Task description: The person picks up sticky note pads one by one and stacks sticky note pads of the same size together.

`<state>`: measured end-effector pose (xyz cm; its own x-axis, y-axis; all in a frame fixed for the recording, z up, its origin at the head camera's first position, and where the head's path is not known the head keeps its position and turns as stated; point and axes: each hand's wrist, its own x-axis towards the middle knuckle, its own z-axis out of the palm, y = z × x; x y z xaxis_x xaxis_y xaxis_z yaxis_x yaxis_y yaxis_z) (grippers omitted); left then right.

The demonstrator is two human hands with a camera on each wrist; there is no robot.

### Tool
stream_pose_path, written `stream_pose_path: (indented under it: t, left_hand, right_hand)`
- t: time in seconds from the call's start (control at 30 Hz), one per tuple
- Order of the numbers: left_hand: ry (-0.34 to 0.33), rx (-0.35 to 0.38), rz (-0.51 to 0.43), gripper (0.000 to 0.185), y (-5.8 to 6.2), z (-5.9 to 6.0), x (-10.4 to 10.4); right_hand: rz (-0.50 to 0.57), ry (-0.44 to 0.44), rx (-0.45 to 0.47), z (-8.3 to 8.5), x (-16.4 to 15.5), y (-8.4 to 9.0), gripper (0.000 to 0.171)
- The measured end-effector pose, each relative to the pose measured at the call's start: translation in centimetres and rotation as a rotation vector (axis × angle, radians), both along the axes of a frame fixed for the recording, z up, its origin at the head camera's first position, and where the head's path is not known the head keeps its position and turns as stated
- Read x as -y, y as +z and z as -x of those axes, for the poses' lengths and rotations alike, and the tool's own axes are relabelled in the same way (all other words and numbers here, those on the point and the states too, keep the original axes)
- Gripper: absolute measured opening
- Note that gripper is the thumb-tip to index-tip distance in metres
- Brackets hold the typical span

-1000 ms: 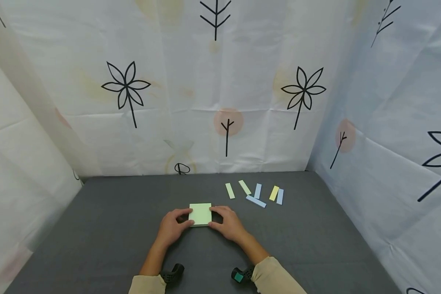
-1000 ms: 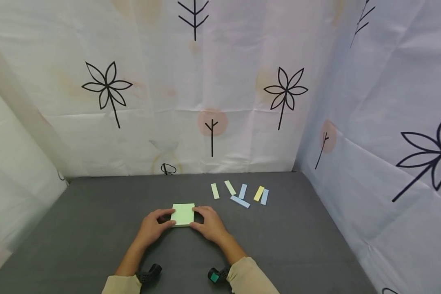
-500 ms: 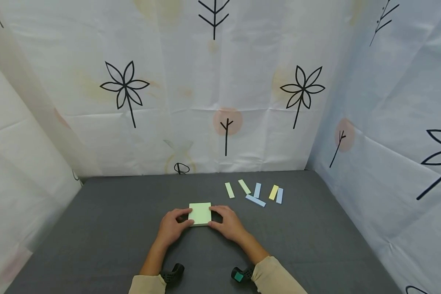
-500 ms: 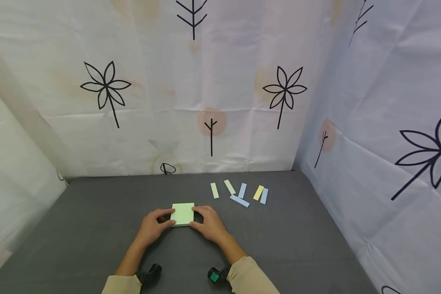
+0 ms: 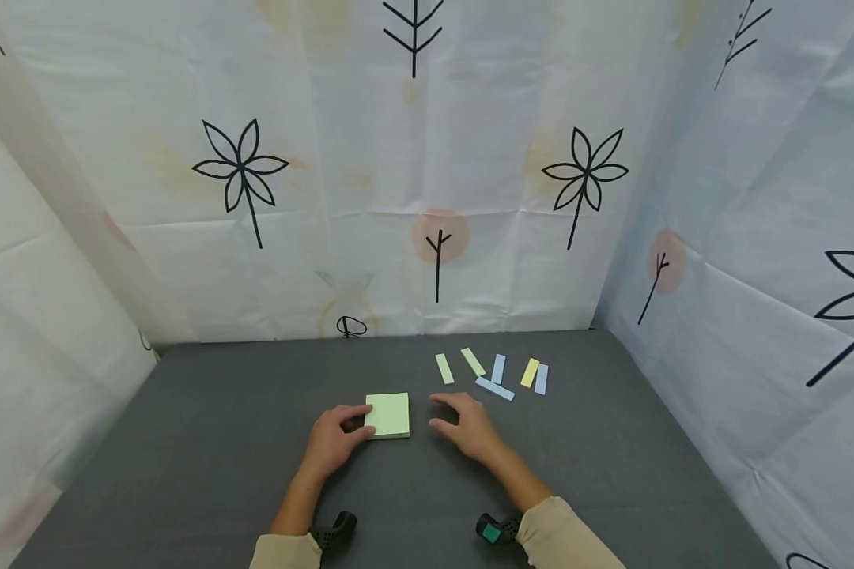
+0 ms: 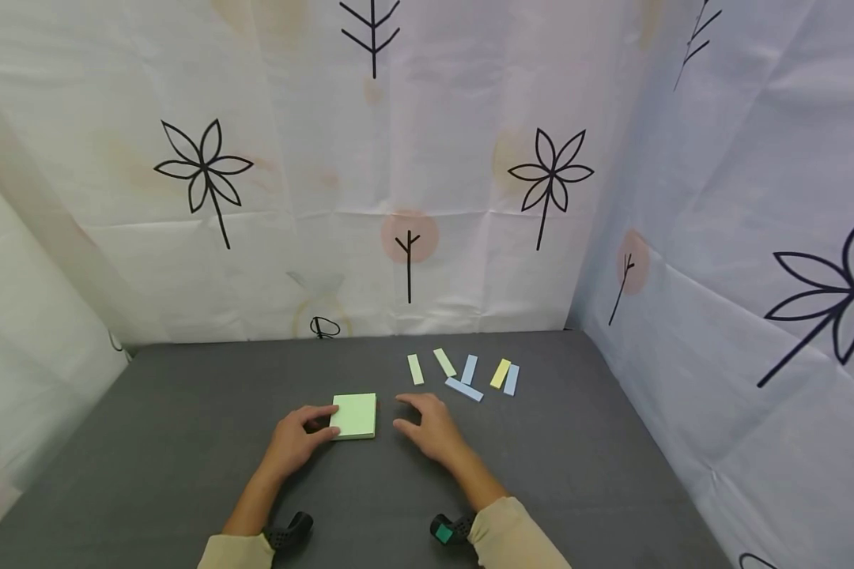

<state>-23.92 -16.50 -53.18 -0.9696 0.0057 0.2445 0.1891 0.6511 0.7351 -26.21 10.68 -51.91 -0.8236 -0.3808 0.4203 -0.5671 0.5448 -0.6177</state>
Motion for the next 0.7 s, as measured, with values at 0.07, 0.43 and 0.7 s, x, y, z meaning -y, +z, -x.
stream_pose_path:
  t: [0.07, 0.43, 0.7]
  left_hand:
    - [0.001, -0.002, 0.001, 0.037, 0.0, 0.0, 0.0]
    - [-0.001, -0.004, -0.008, 0.037, 0.0, -0.1, 0.0]
    - [-0.002, 0.0, -0.009, 0.037, -0.1, 0.0, 0.1]
  right_hand:
    - [-0.012, -0.03, -0.029, 0.4, -0.9, 0.2, 0.04]
    - [-0.068, -0.272, -0.092, 2.7, -6.2, 0.9, 0.037]
    - [-0.105, -0.359, -0.06, 3.5, -8.4, 0.5, 0.037]
